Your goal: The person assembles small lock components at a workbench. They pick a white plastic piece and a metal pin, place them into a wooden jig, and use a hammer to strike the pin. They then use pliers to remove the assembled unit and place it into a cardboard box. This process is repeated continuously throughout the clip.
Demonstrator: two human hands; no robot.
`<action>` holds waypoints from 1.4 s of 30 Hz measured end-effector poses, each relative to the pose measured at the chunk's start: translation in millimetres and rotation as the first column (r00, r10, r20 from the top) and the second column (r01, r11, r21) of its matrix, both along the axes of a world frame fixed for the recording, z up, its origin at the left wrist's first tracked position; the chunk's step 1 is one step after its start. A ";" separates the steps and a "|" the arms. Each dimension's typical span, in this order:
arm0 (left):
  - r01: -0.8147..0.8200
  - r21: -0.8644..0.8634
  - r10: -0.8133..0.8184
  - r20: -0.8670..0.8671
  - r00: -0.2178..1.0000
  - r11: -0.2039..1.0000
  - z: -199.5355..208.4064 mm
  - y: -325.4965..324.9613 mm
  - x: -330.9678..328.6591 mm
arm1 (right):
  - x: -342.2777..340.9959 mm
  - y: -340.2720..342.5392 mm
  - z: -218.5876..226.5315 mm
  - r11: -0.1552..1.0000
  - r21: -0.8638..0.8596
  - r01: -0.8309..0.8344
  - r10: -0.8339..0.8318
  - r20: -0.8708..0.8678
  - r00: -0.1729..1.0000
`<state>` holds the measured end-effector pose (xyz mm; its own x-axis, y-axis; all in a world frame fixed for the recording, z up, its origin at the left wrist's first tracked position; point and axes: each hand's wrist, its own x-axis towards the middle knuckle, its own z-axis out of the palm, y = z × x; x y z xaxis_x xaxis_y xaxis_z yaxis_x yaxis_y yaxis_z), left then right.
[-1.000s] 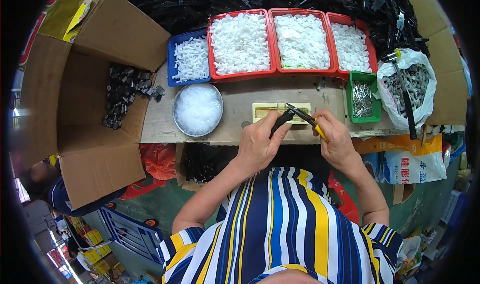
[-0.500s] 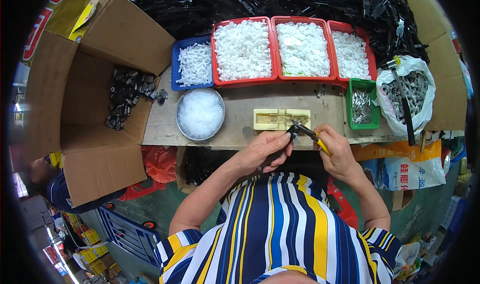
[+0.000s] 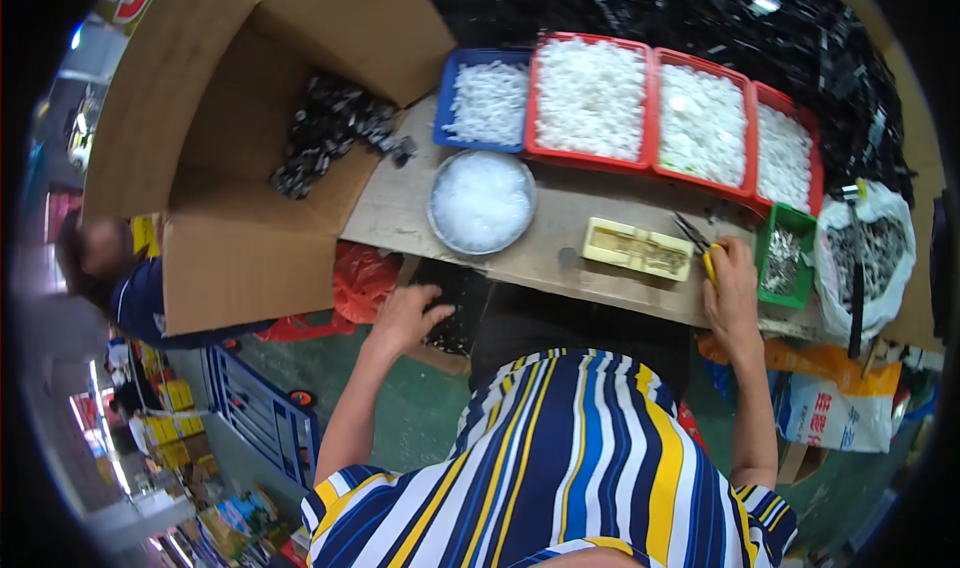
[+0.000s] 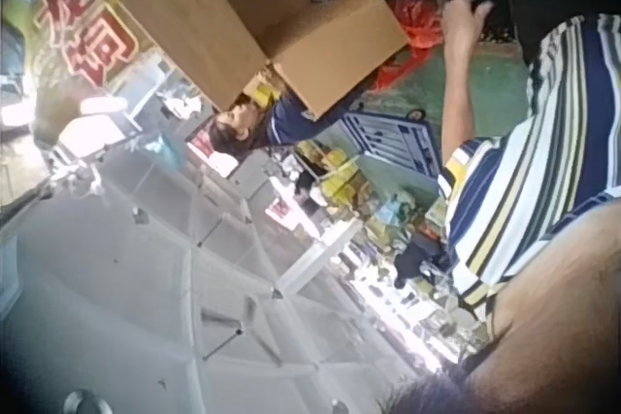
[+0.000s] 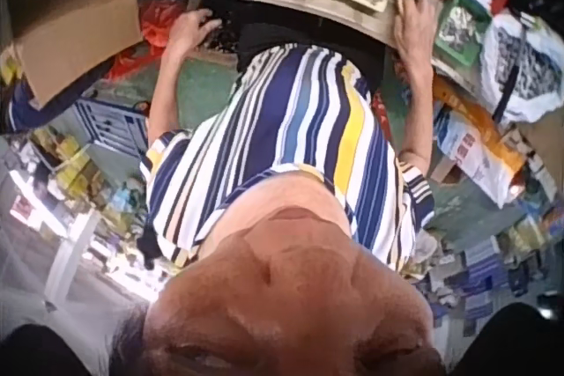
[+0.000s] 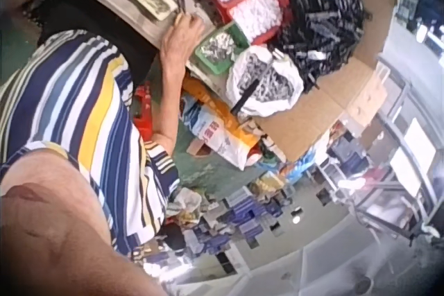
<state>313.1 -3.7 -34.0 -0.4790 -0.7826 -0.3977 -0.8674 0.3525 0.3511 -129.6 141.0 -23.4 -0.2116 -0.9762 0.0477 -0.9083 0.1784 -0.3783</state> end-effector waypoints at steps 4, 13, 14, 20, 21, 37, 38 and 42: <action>-0.244 -0.132 0.200 -0.276 0.940 0.961 27.7 -38.9 -13.5 | -0.3 2.1 -7.7 1.000 0.002 0.017 -0.017 -0.018 1.000; -0.183 -0.593 -0.110 -0.423 0.899 0.784 -12.4 -150.5 -31.4 | -1.5 -7.7 33.9 0.995 0.022 -0.094 0.094 -0.018 0.995; -0.185 -0.598 -0.116 -0.428 0.896 0.780 -17.5 -158.4 -32.6 | -4.7 -12.0 38.1 0.994 0.003 -0.113 0.113 -0.033 0.993; -0.178 -0.625 -0.133 -0.418 0.899 0.760 -27.8 -162.6 -31.9 | -33.8 -76.0 66.7 0.968 -0.158 -0.194 0.191 -0.034 0.981; -0.191 -0.607 -0.109 -0.421 0.900 0.771 -25.0 -158.0 -32.7 | -43.5 -95.6 65.1 0.956 -0.206 -0.209 0.208 -0.027 0.978; -0.245 -0.529 -0.040 -0.469 0.882 0.812 -19.7 -138.6 -25.0 | -133.3 -308.1 41.3 0.898 -0.219 -0.383 0.069 -0.788 0.611; -0.242 -0.523 -0.037 -0.467 0.883 0.817 -18.9 -138.4 -24.2 | -131.6 -307.6 47.6 0.905 -0.172 -0.390 0.101 -0.803 0.588; -0.193 -0.555 -0.063 -0.409 0.910 0.809 -20.6 -136.9 -25.7 | -147.0 -288.6 62.2 0.917 -0.147 -0.371 0.069 -0.857 0.511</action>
<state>287.4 -140.6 -54.6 -0.4303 -0.8352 0.3424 -0.7292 0.5452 0.4135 -276.6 -147.7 38.8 0.2913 -0.8908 0.3487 -0.8237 -0.0482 0.5650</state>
